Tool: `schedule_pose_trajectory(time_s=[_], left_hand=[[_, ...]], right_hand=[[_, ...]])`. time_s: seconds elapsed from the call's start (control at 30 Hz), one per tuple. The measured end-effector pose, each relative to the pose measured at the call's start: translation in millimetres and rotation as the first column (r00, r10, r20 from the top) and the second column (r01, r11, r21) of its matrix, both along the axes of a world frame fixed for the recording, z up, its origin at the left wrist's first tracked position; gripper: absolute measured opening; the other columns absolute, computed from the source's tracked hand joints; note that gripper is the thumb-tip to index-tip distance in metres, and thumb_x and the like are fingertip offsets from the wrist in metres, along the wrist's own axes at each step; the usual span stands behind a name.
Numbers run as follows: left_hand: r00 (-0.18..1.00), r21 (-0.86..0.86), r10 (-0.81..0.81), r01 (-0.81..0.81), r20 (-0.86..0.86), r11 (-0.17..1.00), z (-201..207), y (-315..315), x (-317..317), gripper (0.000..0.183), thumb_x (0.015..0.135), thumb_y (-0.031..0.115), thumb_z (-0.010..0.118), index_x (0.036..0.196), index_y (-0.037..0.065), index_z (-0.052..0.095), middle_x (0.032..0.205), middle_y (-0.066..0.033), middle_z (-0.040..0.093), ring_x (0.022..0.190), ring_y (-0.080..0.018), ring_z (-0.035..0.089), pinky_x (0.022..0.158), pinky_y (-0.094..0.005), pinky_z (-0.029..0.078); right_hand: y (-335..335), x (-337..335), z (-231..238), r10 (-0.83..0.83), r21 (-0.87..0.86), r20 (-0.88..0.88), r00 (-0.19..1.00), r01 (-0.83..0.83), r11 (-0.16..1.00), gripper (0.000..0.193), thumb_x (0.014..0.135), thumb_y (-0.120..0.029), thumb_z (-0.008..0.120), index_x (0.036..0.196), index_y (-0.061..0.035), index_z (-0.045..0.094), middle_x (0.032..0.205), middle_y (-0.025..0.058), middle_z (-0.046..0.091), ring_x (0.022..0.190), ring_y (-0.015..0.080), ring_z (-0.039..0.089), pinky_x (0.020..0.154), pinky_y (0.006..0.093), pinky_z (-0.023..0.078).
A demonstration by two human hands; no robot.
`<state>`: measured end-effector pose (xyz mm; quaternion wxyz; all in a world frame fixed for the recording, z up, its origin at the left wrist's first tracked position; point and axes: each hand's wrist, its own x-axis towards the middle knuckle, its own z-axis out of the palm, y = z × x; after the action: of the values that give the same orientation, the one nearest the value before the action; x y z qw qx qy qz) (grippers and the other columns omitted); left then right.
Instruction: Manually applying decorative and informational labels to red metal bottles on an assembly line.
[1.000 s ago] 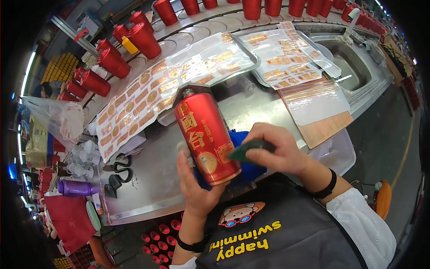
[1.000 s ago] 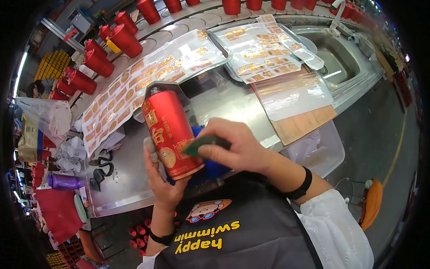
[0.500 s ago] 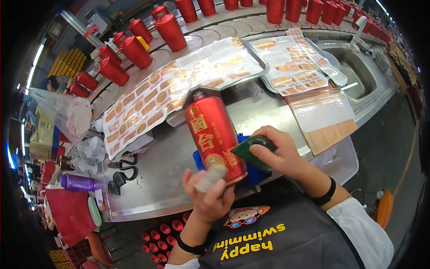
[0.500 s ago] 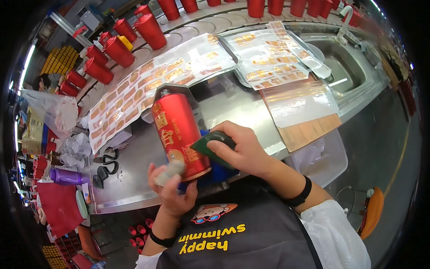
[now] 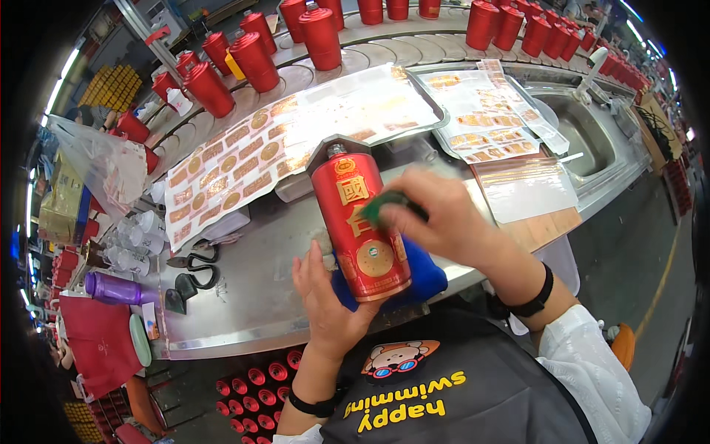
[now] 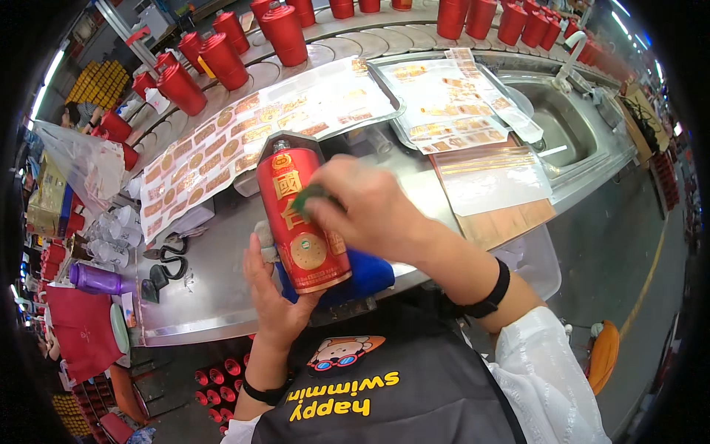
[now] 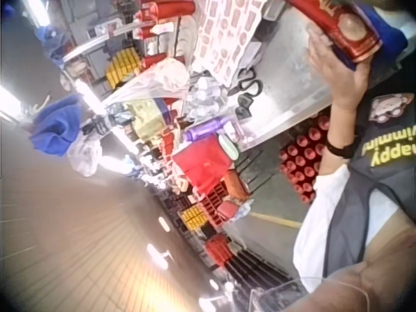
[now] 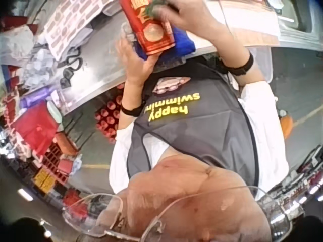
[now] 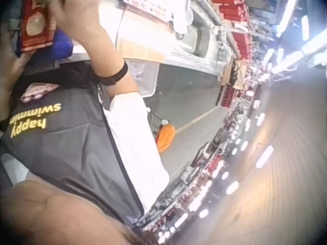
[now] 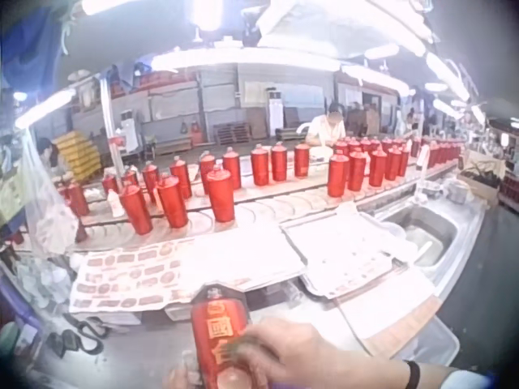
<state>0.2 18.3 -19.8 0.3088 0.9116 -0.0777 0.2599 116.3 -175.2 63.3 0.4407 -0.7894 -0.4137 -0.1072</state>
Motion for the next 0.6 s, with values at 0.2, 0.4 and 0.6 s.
schedule_pose_trajectory(time_s=[0.2,0.4,0.6], left_hand=[[0.992,0.151,-0.038,0.019,0.122,0.988,12,-1,5,0.107,0.073,0.049,0.081,0.143,-0.011,0.027,0.133,-0.0277,0.047,0.125,-0.0423,0.044,0.111,-0.06,0.02],[0.999,-0.014,-0.039,0.039,-0.022,0.999,-6,0,9,0.106,0.072,0.053,0.08,0.143,-0.01,0.032,0.128,-0.0234,0.051,0.124,-0.0391,0.043,0.111,-0.0597,0.021],[0.999,0.148,-0.028,0.022,0.037,0.989,10,0,11,0.107,0.07,0.053,0.079,0.145,-0.008,0.032,0.122,-0.019,0.056,0.117,-0.0397,0.049,0.11,-0.0593,0.022]], right_hand=[[2,-7,1,0.008,-0.012,-0.012,1.0,-0.008,1.0,0.019,0.081,-0.009,0.072,0.097,-0.0024,0.063,0.08,0.0128,0.059,0.071,0.0305,0.06,0.062,0.0376,0.048],[3,-34,4,0.248,-0.182,0.307,0.919,-0.2,0.963,0.022,0.07,-0.012,0.069,0.091,-0.0085,0.062,0.084,0.0067,0.05,0.082,0.0265,0.057,0.071,0.0398,0.045],[-7,-24,4,0.12,-0.14,0.298,0.947,-0.081,0.987,0.028,0.071,-0.011,0.077,0.096,-0.0067,0.065,0.084,0.0085,0.055,0.08,0.0278,0.058,0.071,0.0397,0.046]])
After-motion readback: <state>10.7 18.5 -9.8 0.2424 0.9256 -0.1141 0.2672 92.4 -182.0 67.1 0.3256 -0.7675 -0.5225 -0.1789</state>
